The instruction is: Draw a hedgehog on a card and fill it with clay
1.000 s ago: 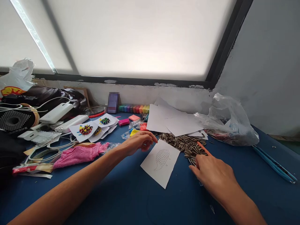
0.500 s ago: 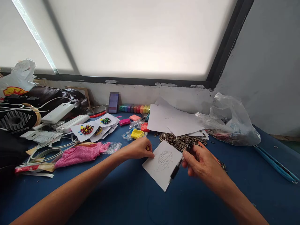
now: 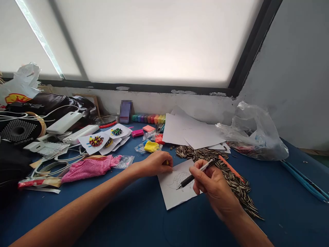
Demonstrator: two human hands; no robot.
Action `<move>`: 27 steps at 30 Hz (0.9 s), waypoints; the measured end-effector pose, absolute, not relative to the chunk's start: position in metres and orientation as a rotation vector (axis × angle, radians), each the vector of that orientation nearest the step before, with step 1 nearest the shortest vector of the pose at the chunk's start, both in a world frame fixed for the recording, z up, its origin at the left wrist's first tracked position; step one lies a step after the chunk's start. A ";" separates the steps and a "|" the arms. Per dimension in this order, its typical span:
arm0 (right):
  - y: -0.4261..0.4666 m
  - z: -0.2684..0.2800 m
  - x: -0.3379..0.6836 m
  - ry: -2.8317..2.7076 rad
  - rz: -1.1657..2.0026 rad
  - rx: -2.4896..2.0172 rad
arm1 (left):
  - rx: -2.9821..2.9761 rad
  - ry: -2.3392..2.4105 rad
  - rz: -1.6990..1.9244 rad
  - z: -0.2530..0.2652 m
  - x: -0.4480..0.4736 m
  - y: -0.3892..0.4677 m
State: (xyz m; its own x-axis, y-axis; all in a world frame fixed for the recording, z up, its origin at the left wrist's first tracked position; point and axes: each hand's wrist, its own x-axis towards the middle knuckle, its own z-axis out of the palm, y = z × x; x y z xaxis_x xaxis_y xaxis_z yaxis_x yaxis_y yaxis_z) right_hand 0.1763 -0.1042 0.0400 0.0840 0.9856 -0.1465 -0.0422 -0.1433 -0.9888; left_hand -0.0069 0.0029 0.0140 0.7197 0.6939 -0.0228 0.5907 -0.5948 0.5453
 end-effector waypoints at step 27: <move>-0.102 -0.008 0.159 -1.569 0.811 -1.594 | 2.337 0.980 0.335 0.004 -0.007 0.008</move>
